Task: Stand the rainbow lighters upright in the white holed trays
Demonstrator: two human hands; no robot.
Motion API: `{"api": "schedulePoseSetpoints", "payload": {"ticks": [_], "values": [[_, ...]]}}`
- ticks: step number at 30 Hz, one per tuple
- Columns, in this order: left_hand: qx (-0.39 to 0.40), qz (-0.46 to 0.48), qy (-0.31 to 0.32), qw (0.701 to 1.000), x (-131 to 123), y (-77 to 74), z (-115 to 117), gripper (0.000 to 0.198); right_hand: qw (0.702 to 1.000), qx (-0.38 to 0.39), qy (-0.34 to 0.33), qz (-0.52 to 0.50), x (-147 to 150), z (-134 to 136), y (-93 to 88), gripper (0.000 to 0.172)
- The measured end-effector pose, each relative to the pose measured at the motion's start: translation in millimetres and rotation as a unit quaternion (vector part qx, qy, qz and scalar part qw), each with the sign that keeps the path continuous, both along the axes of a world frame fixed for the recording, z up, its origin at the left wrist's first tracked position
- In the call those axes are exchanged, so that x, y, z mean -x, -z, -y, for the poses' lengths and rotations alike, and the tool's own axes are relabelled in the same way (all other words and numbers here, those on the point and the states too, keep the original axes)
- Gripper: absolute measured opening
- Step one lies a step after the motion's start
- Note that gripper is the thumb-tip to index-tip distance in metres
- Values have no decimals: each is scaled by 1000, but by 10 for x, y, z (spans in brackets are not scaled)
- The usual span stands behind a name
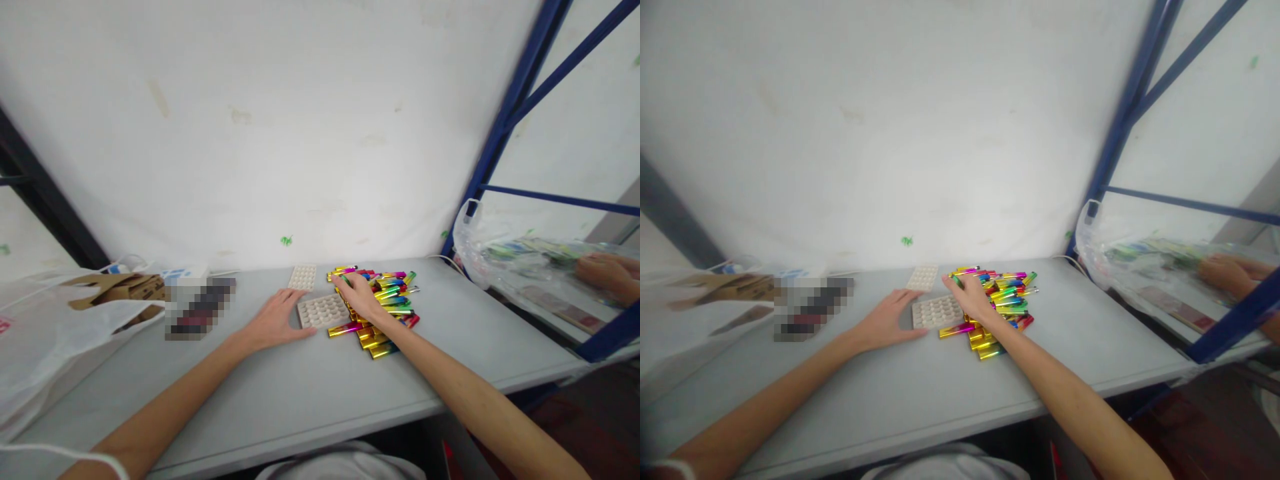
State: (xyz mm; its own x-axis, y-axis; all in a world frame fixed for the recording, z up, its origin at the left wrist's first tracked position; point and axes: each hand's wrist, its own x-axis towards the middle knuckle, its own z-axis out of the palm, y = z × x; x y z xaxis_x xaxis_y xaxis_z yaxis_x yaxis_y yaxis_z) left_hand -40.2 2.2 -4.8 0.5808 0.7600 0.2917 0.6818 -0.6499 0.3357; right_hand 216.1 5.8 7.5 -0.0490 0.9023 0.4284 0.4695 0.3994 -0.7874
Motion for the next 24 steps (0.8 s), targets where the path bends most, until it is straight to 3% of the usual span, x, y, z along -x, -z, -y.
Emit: {"api": "schedulePoseSetpoints", "payload": {"ticks": [8, 17, 24], "values": [[14, 26, 20, 999, 74, -5, -78, 59, 998, -21, 54, 18, 16, 11, 5, 39], [13, 46, 21, 999, 54, 8, -111, 59, 998, -47, 38, 21, 33, 88, -57, 49], [11, 35, 3, 999, 63, 33, -142, 65, 996, -43, 62, 50, 30, 57, -20, 41]]}}
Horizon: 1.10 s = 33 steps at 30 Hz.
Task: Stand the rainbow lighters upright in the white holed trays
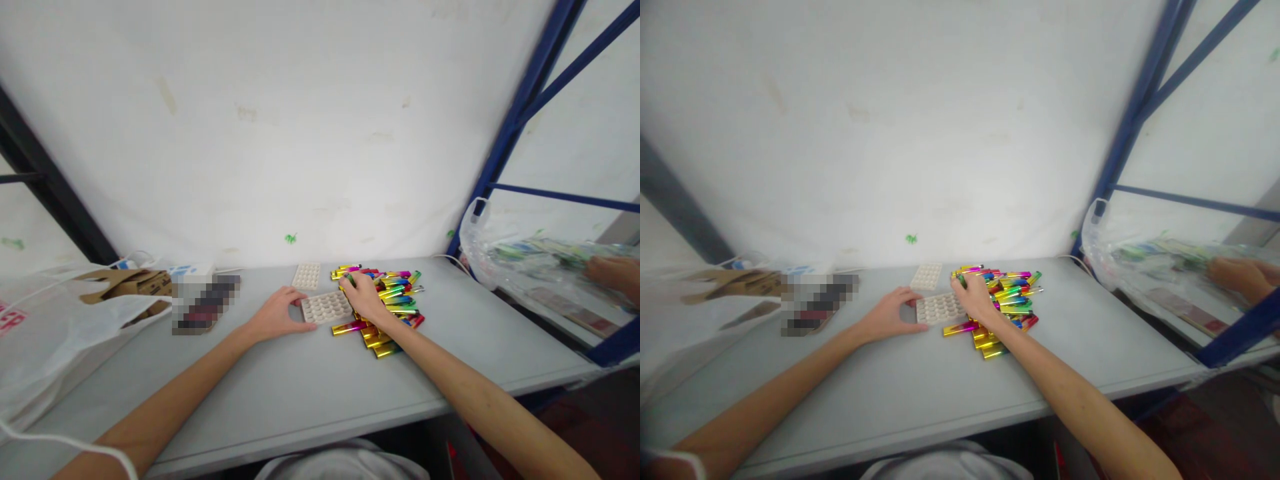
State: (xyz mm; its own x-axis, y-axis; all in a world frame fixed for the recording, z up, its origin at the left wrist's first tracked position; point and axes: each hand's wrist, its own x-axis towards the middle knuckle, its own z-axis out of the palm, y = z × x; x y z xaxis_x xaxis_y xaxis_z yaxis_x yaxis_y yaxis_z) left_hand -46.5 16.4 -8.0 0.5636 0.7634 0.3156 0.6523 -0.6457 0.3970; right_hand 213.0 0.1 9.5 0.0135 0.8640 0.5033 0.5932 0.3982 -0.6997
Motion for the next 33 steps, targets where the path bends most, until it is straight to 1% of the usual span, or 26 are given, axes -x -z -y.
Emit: {"api": "schedulePoseSetpoints", "payload": {"ticks": [5, 7, 9, 11, 13, 15, 17, 20, 22, 24, 26, 29, 33], "values": [[-13, -18, -36, 999, 20, 7, -11, 69, 1000, -5, -17, -7, -20, -13, -3, 42], [-13, -13, -44, 999, 30, 13, -17, 67, 999, 1, -41, 10, -35, -18, 4, 37], [-7, 0, -44, 999, 39, 21, -28, 65, 995, 1, -85, 47, -42, -16, 16, 33], [1, 16, -40, 999, 47, 28, -41, 64, 985, -31, -136, 98, -31, 2, 21, 32], [10, 28, -35, 999, 57, 33, -54, 65, 973, -80, -161, 147, 5, 28, 6, 36], [22, 37, -31, 999, 69, 34, -66, 67, 965, -93, -161, 183, 62, 41, -32, 40], [36, 41, -31, 998, 81, 35, -78, 69, 967, -67, -144, 200, 131, 18, -84, 41], [50, 46, -32, 997, 94, 32, -97, 74, 972, -26, -128, 197, 240, -93, -152, 35], [57, 50, -30, 997, 96, 30, -109, 75, 968, -17, -138, 207, 305, -188, -168, 30], [67, 51, -25, 996, 93, 31, -121, 74, 958, -12, -150, 245, 353, -268, -157, 24], [75, 51, -23, 996, 86, 38, -134, 75, 946, -8, -148, 289, 374, -316, -135, 23], [71, 53, -31, 996, 73, 61, -156, 76, 931, -1, -163, 325, 363, -338, -117, 26], [61, 47, -28, 997, 68, 91, -177, 73, 916, -1, -182, 357, 381, -328, -146, 29]]}}
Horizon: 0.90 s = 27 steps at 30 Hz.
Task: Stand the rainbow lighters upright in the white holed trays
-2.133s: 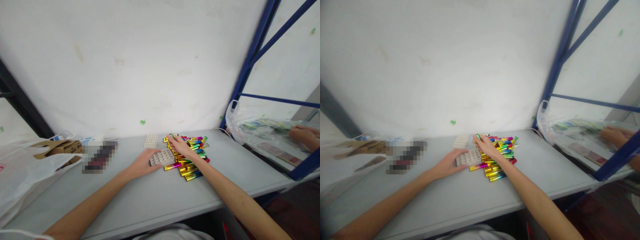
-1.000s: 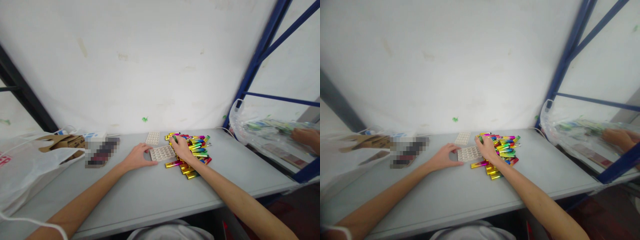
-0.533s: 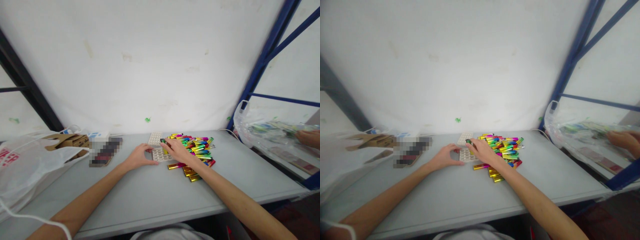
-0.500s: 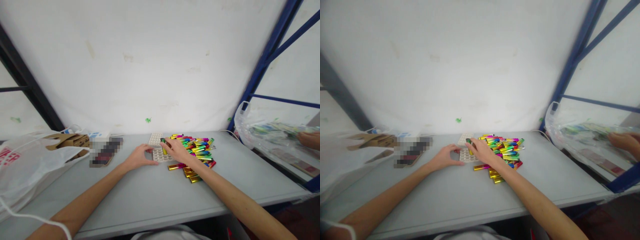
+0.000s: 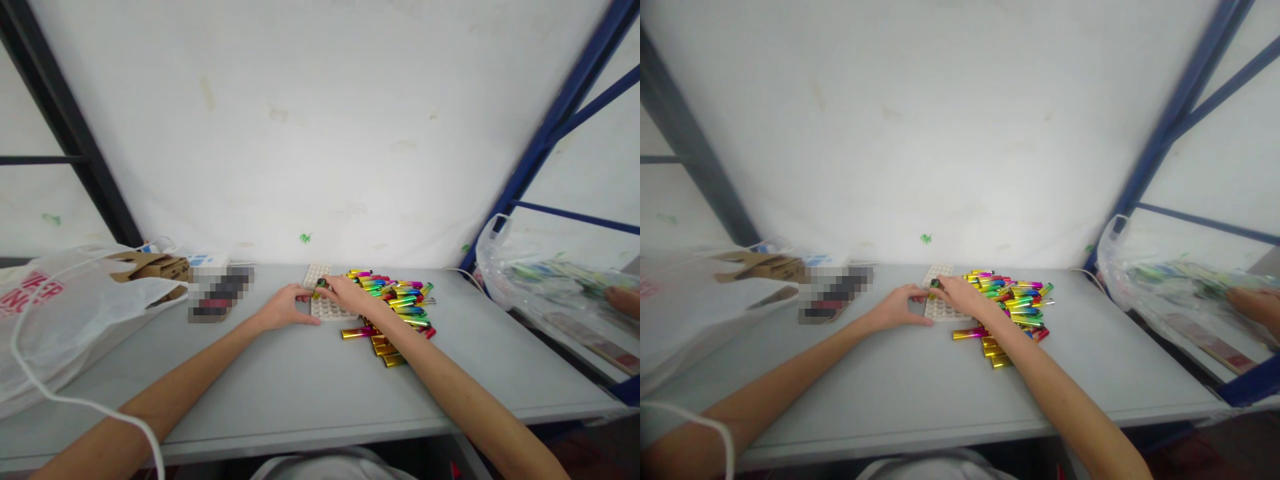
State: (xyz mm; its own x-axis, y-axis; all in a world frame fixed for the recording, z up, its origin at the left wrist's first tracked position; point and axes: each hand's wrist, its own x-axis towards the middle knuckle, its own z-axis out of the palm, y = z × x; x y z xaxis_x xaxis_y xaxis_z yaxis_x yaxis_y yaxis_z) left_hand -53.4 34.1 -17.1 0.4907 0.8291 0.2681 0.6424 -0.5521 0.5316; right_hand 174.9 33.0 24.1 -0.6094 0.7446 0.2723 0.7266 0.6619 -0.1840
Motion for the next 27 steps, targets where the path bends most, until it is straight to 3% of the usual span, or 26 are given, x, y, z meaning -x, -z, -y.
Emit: {"api": "schedulePoseSetpoints", "payload": {"ticks": [7, 13, 17, 20, 24, 27], "values": [[-8, -4, 11, 1000, 28, -9, 10, 77, 999, -9, 40, 22, -23, 14, -171, 47], [-11, -8, 20, 1000, 13, -28, 17, 76, 994, 75, -53, -50, -585, 292, -331, 22], [-13, -2, 21, 1000, 13, 2, -8, 74, 988, 132, -77, -4, -837, 696, -313, 19], [-19, 2, 24, 1000, 21, 21, -18, 76, 991, 114, -42, 51, -863, 916, -236, 15], [-26, 2, 24, 999, 23, 27, -7, 74, 995, 83, -38, 38, -810, 949, -165, 12], [-27, -3, 23, 999, 21, 23, 1, 74, 991, 98, -58, -67, -776, 818, -230, 19]]}}
